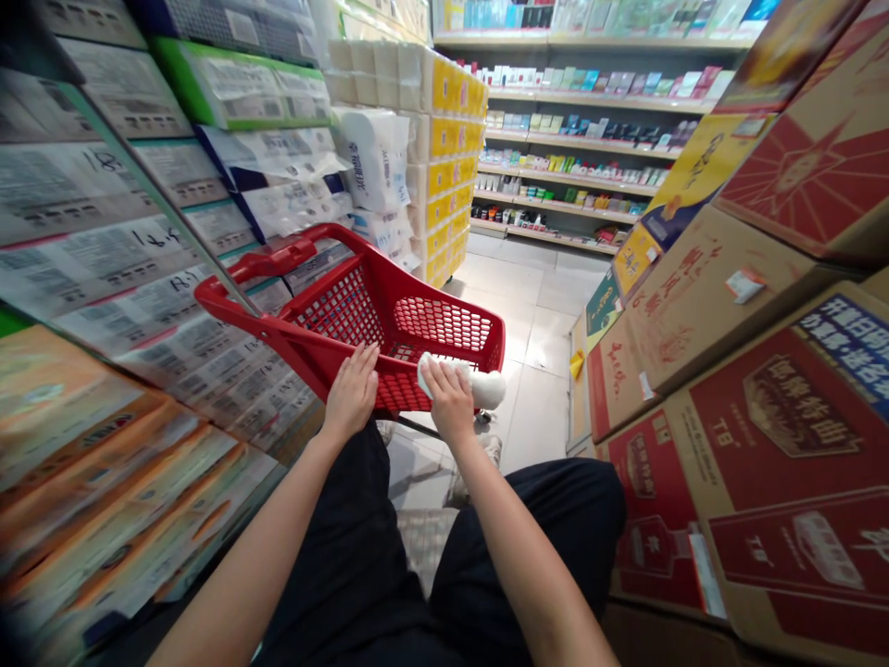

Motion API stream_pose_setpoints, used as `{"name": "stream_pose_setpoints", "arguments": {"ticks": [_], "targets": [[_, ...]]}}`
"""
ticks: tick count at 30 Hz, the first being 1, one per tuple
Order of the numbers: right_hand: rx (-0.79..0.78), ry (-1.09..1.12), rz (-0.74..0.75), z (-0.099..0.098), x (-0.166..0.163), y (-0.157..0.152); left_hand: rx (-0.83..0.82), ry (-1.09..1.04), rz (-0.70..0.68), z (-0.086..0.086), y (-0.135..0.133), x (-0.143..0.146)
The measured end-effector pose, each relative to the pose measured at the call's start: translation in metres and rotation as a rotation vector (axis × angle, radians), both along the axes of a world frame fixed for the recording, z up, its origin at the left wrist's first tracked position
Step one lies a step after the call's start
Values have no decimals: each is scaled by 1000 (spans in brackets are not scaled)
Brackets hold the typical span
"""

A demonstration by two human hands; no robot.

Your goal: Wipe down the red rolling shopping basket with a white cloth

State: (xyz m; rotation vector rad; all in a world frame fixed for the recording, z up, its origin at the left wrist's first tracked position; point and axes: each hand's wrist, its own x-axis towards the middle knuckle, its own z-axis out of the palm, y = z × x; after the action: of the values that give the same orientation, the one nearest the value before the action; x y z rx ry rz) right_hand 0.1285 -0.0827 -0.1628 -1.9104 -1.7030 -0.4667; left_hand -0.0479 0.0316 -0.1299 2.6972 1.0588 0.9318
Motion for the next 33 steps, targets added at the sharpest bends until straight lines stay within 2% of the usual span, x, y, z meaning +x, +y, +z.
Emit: {"name": "stream_pose_setpoints", "arguments": {"ticks": [5, 9, 13, 20, 23, 27, 33], "targets": [[41, -4, -109, -16, 51, -54, -7, -12, 1, -1, 0, 1], [53, 29, -180, -22, 66, -75, -3, -26, -8, -2, 2, 2], [67, 84, -213, -15, 45, -56, -9, -47, -13, -4, 3, 3], [-11, 109, -6, 16, -43, 41, -28, -29, -1, -5, 2, 4], [-17, 149, 34, 23, -62, 65, -30, -7, 1, -4, 2, 3], [-25, 101, 64, 18, -50, 54, -27, 0, -5, -2, 1, 1], [22, 5, -2, -1, 4, 0, -23, -18, 0, -2, 1, 1]]}}
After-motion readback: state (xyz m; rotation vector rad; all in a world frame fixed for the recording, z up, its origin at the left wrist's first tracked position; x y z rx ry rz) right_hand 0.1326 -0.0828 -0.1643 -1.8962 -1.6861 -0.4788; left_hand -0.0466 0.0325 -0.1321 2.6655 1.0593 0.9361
